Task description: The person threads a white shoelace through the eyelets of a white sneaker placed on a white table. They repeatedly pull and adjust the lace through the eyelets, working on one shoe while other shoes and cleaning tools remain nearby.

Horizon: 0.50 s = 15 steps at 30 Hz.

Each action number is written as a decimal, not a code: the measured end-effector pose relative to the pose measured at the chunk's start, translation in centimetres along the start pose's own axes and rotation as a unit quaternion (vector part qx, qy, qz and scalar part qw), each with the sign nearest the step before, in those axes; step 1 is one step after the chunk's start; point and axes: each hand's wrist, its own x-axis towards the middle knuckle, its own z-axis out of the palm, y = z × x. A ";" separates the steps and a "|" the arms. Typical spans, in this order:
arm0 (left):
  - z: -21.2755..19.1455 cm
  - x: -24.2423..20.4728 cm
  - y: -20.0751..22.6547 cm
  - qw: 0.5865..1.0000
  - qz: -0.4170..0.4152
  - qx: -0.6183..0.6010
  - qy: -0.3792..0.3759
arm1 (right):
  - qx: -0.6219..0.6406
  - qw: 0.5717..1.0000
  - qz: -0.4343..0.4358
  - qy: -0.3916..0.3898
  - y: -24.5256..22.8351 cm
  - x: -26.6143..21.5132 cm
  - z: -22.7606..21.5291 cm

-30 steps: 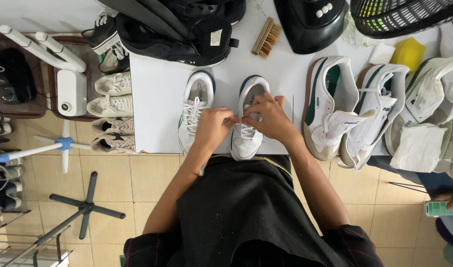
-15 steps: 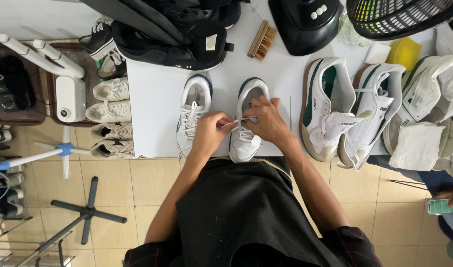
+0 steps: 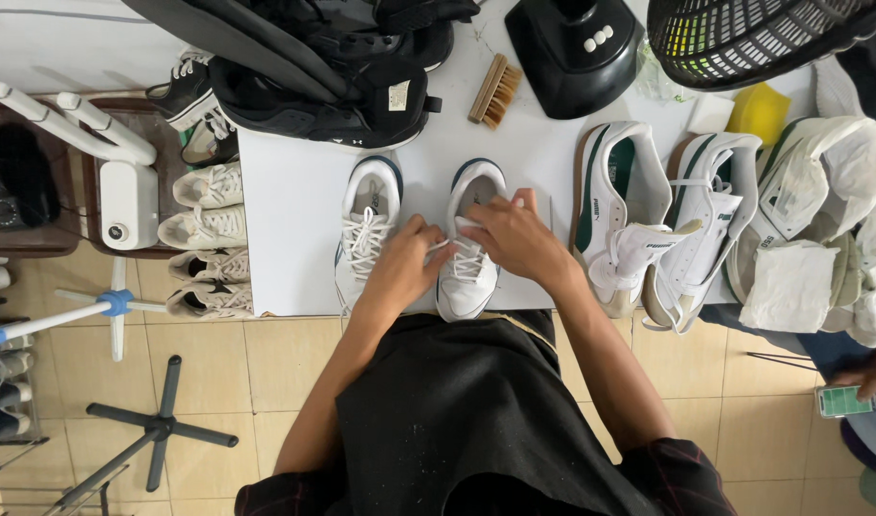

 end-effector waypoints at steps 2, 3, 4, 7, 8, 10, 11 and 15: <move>-0.1 0.3 0.1 1.000 0.008 0.006 -0.007 | 0.004 1.000 -0.013 -0.005 0.6 0.7 0.7; -0.2 0.4 0.0 1.000 0.020 0.010 -0.021 | 0.014 1.000 -0.024 0.011 1.5 1.3 1.5; -0.3 0.5 -0.2 0.999 0.033 0.013 -0.034 | 0.024 0.999 -0.035 0.026 2.4 1.9 2.3; -0.4 0.2 -0.6 0.996 0.002 -0.069 -0.049 | 0.068 0.997 -0.015 0.010 4.6 2.9 3.2; -0.5 0.1 -0.7 0.996 0.001 -0.068 -0.049 | 0.070 0.997 -0.016 0.009 4.3 2.9 3.1; -0.4 0.0 -0.6 0.991 -0.042 -0.106 -0.067 | 0.094 0.995 -0.028 0.007 4.1 3.0 2.6; -1.1 0.0 -0.1 0.991 -0.043 -0.106 -0.069 | 0.095 0.995 -0.027 0.006 3.3 2.7 1.7; -3.5 -0.4 1.0 0.987 -0.073 -0.080 -0.121 | 0.089 0.990 -0.076 0.076 1.1 1.1 -0.1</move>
